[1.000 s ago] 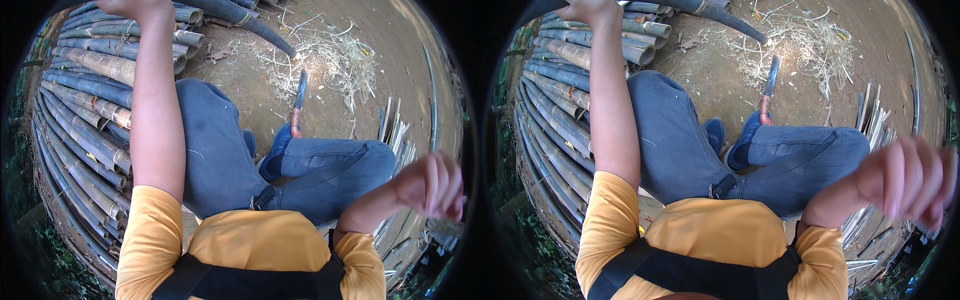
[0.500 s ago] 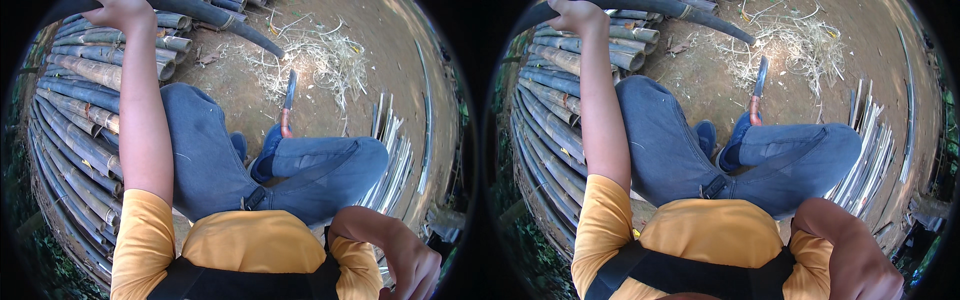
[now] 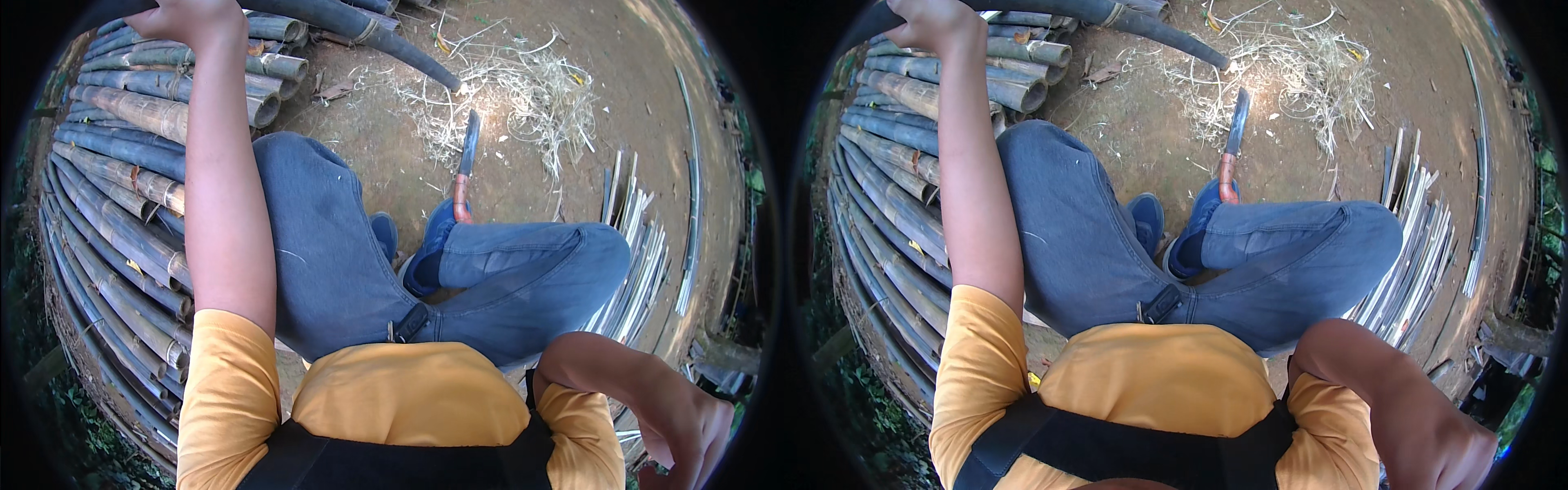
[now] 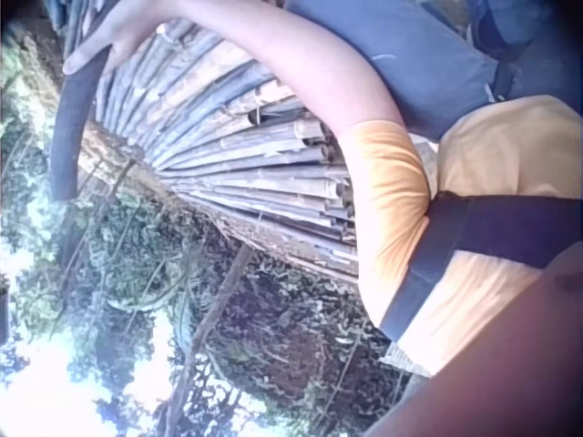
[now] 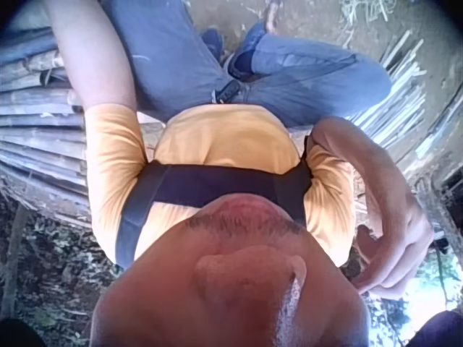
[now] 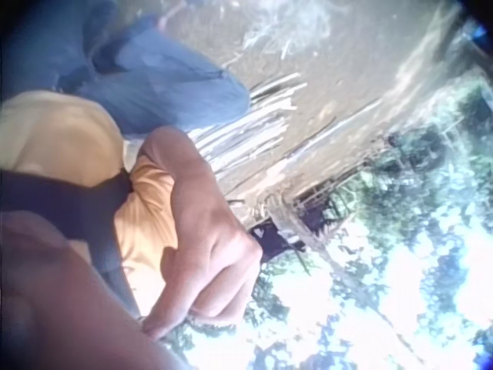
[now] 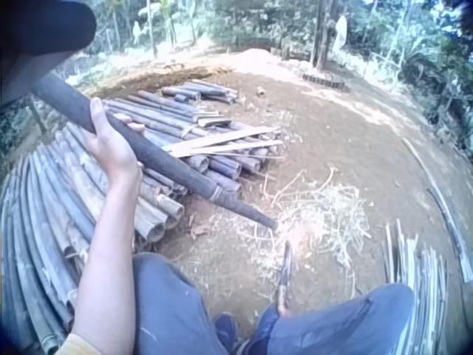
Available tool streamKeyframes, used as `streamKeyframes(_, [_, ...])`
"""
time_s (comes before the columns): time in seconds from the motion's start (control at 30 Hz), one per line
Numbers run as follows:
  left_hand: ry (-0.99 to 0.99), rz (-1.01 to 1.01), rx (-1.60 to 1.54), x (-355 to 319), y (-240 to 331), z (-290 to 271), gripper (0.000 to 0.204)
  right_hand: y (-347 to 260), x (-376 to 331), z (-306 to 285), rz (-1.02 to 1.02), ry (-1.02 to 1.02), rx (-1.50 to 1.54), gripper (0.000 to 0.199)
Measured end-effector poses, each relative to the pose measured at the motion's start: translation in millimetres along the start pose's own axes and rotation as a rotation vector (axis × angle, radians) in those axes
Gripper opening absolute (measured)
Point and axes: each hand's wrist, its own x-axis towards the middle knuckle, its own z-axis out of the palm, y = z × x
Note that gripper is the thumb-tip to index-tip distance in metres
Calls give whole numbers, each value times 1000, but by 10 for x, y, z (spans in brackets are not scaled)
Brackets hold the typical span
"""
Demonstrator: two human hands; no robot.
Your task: The person shaves a strip of bamboo using a knife, removing thin layers of wood and smoothing the surface.
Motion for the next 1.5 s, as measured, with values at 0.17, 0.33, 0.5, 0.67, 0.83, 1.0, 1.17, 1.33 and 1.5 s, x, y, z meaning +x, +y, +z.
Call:
streamKeyframes(0.17, [31, -43, 19, 17, 19, -10, 31, 47, 13, -47, -56, -25, 38, 24])
streamKeyframes(0.33, [-8, -53, 25, -18, 96, -4, 31, 216, -471, -818, -83, 331, 26, 12])
streamKeyframes(0.5, [-97, -36, -30, -55, 150, 121, 32, 1960, -1793, -2295, 1429, 1072, -1125, 32])
streamKeyframes(0.67, [-55, -87, 33, -178, 227, 208, 30, 2596, -3049, -2033, 2112, 532, -1068, 52])
streamKeyframes(0.83, [-24, -219, -38, -169, 321, 362, 26, 2589, -3590, -2096, 2053, 776, -1335, 39])
streamKeyframes(1.0, [-187, -125, -218, -151, 212, 231, 26, 2551, -3064, -2153, 1562, 1693, -712, 38])
streamKeyframes(1.17, [-223, -220, -239, -219, 309, 298, 36, 2458, -2342, -2150, 984, 1643, -838, 27])
streamKeyframes(1.33, [-158, -272, -294, -215, 222, 302, 40, 2166, -1551, -1907, 911, 1134, -993, 20])
streamKeyframes(1.5, [-153, -189, -178, -218, 279, 328, 39, 2186, -1198, -1362, 976, 790, -1233, 20])
